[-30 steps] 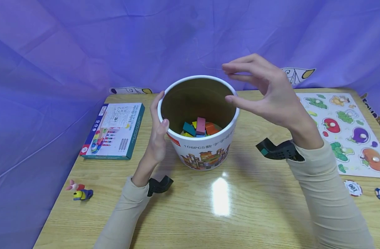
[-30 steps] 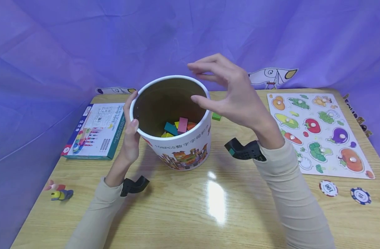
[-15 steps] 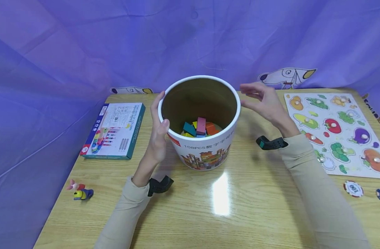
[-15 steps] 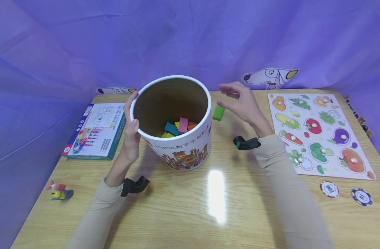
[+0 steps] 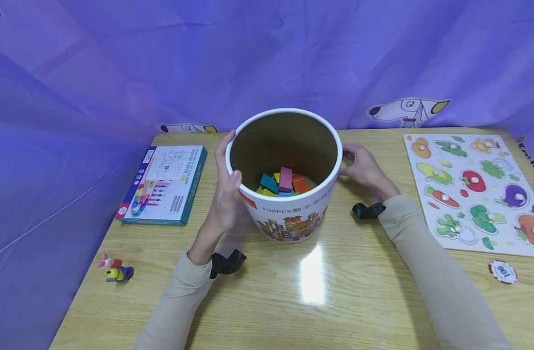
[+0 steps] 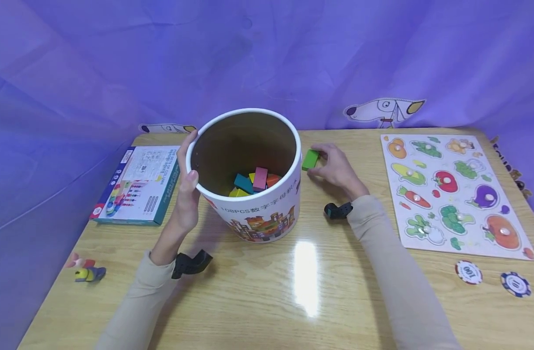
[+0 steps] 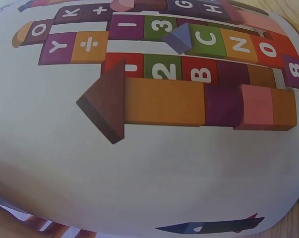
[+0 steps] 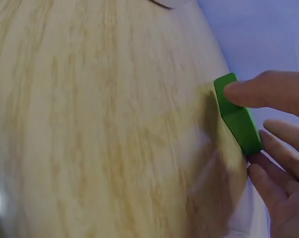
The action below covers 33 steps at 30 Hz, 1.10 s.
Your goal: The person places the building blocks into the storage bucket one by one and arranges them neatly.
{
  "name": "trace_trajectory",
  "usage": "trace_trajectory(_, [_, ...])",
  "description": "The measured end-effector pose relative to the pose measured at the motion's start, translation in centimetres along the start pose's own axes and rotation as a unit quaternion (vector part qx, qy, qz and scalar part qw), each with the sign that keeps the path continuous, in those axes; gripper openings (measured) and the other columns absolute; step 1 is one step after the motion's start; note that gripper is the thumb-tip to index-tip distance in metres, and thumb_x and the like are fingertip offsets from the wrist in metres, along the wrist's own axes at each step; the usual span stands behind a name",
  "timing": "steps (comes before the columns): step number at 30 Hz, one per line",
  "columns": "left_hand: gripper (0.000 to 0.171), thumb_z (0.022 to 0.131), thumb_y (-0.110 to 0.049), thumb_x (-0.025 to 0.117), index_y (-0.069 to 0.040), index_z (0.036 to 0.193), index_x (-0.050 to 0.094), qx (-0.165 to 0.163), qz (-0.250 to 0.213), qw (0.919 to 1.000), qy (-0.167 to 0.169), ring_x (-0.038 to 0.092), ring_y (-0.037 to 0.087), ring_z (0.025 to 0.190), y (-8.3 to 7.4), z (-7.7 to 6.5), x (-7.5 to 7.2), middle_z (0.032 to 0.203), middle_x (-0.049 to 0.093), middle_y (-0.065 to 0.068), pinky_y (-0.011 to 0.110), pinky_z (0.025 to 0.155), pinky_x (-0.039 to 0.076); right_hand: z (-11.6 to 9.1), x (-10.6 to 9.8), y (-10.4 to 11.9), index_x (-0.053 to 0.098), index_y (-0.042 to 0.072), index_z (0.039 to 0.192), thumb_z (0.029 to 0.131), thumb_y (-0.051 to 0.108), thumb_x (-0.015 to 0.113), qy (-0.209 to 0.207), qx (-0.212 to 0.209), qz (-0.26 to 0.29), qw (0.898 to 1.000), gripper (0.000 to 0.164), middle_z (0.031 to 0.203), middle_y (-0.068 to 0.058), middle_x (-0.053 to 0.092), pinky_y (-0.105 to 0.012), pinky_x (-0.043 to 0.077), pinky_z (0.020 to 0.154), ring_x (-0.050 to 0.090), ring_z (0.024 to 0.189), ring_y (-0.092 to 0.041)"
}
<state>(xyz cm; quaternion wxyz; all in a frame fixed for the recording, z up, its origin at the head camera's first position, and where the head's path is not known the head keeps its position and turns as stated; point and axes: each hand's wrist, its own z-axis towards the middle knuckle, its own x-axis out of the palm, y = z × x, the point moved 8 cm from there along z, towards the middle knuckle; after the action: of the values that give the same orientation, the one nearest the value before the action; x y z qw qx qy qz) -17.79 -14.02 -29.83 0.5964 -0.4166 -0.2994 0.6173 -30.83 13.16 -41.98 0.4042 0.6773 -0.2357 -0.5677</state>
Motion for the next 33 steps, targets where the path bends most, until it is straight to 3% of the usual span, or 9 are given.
trace_trajectory(8, [0.084,0.089,-0.064,0.043,-0.020,0.154,0.012,-0.001,-0.008,1.0000,0.002,0.029,0.027,0.140,0.0,0.1,0.1,0.155,0.023,-0.001,0.065,0.108,0.033,-0.2,-0.3,-0.2,0.053,-0.007,0.133,0.076,0.003,0.077,-0.020,0.006,-0.012,1.000,0.063,0.141,-0.025,0.045,-0.047,0.033,0.115,0.045,0.132,-0.041])
trace_trajectory(12, [0.078,0.091,-0.058,0.042,-0.021,0.154,0.012,0.003,-0.007,1.0000,-0.004,0.029,0.028,0.140,-0.1,0.1,-0.1,0.155,0.024,0.001,0.064,0.108,0.034,-0.6,-0.9,-0.3,0.053,-0.004,0.134,0.077,0.003,0.076,-0.024,0.023,0.014,0.999,0.062,0.140,-0.023,0.046,-0.046,0.039,0.111,0.048,0.130,-0.041])
trace_trajectory(17, [0.083,0.089,-0.066,0.042,-0.021,0.153,0.013,-0.002,0.006,0.9999,-0.013,0.029,0.027,0.140,0.0,0.0,-0.3,0.155,0.025,-0.001,0.062,0.109,0.033,-1.6,-3.0,1.2,0.053,0.001,0.137,0.078,0.003,0.076,-0.057,0.016,0.055,0.997,0.063,0.140,-0.022,0.046,-0.046,0.041,0.109,0.048,0.130,-0.039])
trace_trajectory(21, [0.089,0.086,-0.073,0.042,-0.022,0.153,0.013,-0.007,0.006,0.9999,-0.013,0.029,0.025,0.140,0.2,0.1,-0.3,0.155,0.025,-0.002,0.061,0.110,0.031,-2.7,-6.0,4.8,0.056,0.000,0.134,0.077,0.000,0.076,-0.121,-0.041,0.087,0.988,0.060,0.135,-0.014,0.049,-0.037,0.042,0.109,0.050,0.128,-0.028])
trace_trajectory(26, [0.085,0.088,-0.068,0.042,-0.022,0.153,0.013,-0.003,0.001,1.0000,-0.009,0.029,0.025,0.140,0.2,0.1,-0.2,0.155,0.024,-0.002,0.061,0.110,0.031,-4.9,-9.5,11.2,0.060,-0.002,0.129,0.073,-0.009,0.076,-0.177,-0.142,0.137,0.964,0.059,0.125,0.002,0.053,-0.027,0.043,0.107,0.049,0.122,-0.014])
trace_trajectory(29, [0.084,0.088,-0.068,0.042,-0.022,0.153,0.013,-0.002,0.001,1.0000,-0.007,0.029,0.024,0.140,0.2,0.1,-0.1,0.155,0.024,-0.003,0.061,0.110,0.031,-6.6,-10.4,15.2,0.061,-0.005,0.126,0.069,-0.016,0.075,-0.181,-0.216,0.162,0.946,0.060,0.122,0.000,0.055,-0.026,0.043,0.107,0.050,0.121,-0.017])
trace_trajectory(33, [0.086,0.088,-0.069,0.042,-0.022,0.153,0.013,-0.003,-0.004,1.0000,-0.005,0.029,0.026,0.140,0.3,0.1,0.0,0.155,0.024,-0.003,0.063,0.110,0.031,-8.7,-9.6,19.5,0.062,-0.006,0.124,0.066,-0.020,0.075,-0.155,-0.288,0.154,0.933,0.062,0.122,-0.004,0.057,-0.028,0.045,0.106,0.053,0.119,-0.020])
